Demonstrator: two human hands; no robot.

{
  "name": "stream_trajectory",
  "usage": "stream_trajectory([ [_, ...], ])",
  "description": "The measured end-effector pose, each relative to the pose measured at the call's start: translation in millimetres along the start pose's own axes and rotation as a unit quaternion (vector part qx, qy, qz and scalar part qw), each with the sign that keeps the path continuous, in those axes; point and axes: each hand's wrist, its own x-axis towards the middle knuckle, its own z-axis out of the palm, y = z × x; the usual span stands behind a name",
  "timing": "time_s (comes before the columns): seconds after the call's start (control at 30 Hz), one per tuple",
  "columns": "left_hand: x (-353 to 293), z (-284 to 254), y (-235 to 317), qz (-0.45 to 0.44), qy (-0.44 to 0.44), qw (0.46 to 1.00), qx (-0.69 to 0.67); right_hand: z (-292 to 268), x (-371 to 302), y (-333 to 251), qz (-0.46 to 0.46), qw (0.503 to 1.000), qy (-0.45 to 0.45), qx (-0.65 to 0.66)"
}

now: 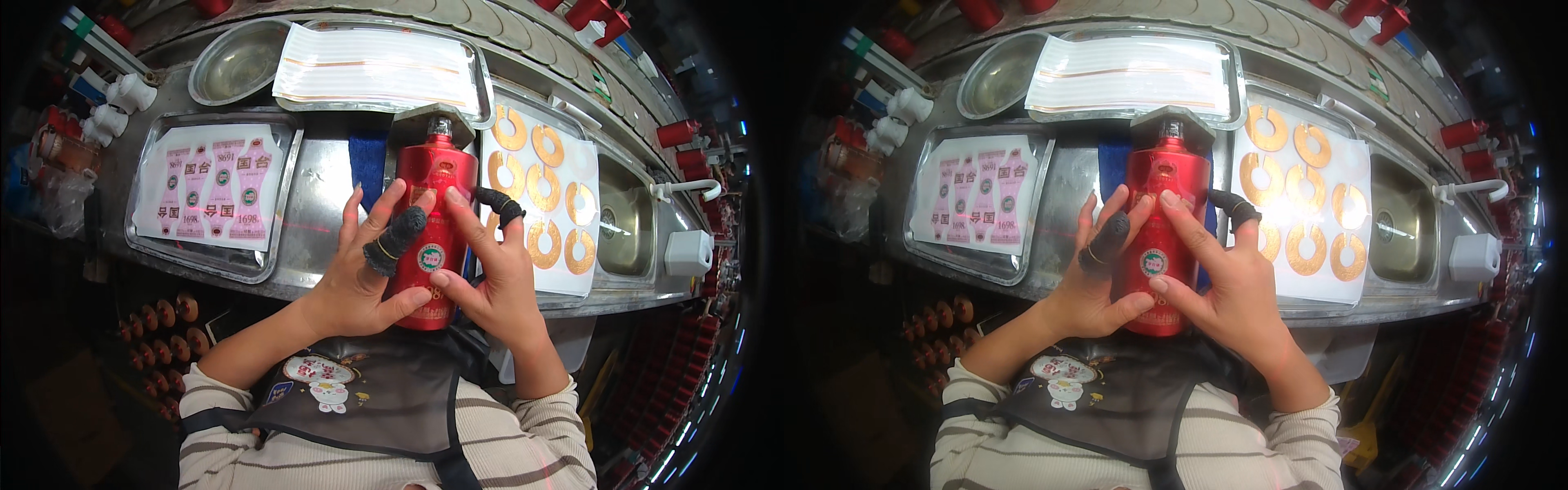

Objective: The person applies circular gold labels to red cylindrical bottles. They pick up a bottle, place a label on the neck, smooth it with a cloth, and then place the bottle on a tray. The process is repeated for multiple bottles.

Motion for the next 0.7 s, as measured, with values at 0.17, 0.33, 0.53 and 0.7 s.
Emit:
stream_trajectory([
  [0.17,0,5,2,-0.016,0.01,1.0,0.006,3,7,3,0.006,1.0,0.0,0.005],
  [0.33,-2,6,9,-0.034,-0.002,0.999,0.0,5,2,6,0.021,0.999,-0.019,0.039],
  [0.53,-2,3,11,-0.023,0.009,1.0,-0.016,2,3,7,0.0,0.999,-0.012,0.032],
  [0.7,1,0,11,-0.043,-0.012,0.999,-0.006,-2,11,-3,0.044,0.997,-0.047,0.045],
])
